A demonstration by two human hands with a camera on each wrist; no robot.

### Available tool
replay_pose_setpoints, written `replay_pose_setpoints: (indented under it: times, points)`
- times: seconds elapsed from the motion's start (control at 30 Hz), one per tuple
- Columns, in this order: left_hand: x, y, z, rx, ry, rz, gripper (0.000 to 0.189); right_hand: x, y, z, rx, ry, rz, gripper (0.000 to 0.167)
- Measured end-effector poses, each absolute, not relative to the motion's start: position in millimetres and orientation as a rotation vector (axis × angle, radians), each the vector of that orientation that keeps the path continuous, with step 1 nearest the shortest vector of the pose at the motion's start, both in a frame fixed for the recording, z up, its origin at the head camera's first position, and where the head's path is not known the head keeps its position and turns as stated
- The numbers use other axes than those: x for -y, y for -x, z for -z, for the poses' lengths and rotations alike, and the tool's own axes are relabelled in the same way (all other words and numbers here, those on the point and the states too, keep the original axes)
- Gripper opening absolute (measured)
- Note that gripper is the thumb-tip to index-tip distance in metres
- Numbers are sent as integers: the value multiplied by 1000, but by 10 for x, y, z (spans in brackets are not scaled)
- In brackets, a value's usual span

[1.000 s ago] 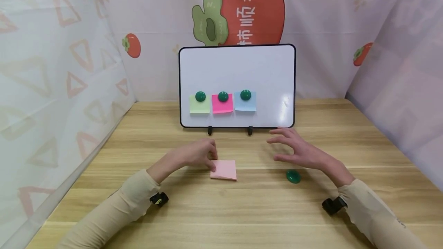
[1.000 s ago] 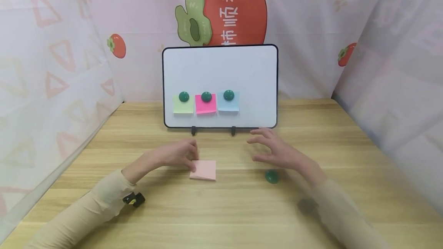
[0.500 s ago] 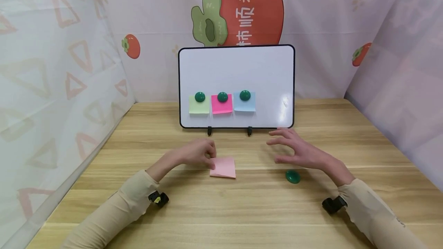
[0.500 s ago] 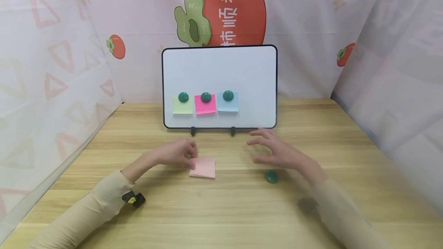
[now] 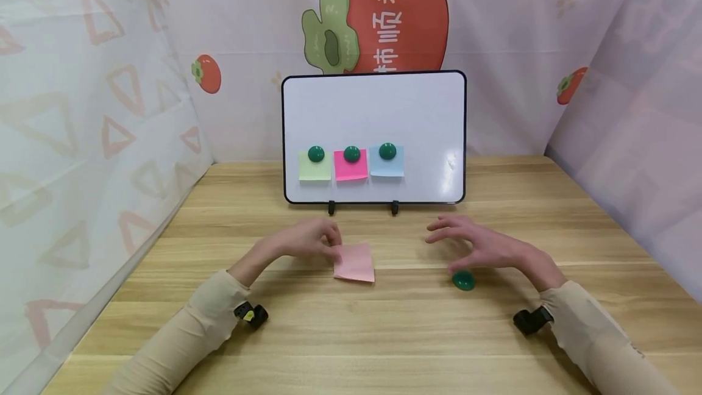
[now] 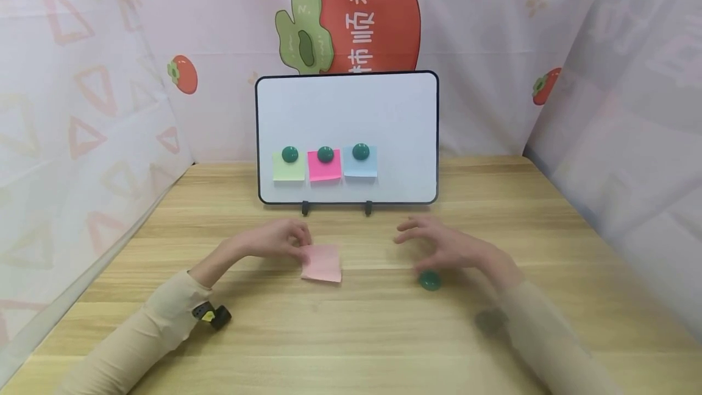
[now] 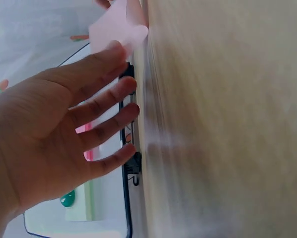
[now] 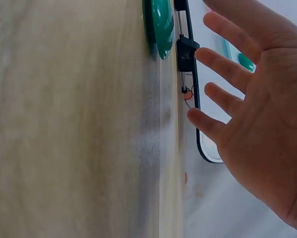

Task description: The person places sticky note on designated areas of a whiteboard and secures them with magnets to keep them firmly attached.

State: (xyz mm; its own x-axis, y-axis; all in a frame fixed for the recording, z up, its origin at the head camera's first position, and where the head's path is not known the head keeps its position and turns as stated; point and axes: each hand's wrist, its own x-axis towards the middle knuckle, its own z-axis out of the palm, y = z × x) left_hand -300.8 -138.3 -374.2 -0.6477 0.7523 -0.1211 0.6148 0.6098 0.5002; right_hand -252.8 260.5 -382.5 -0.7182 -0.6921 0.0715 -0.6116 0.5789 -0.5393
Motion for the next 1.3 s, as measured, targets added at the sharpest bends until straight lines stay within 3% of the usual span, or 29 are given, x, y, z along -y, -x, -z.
replay_pose_setpoints:
  times: [0.5,0.97,1.3]
  points:
    - [1346,2950,3614,-2552,-1140,-657,11,-2777,2599,3898,-2474,1038,895,47]
    - [1343,2928,3582,-2559,-1135,-641,13,-2867,2543,3874,-2363,1050,860,54]
    - [1347,2951,3600,-2559,-1147,-632,11,-2898,2542,3883,-2311,1056,888,48]
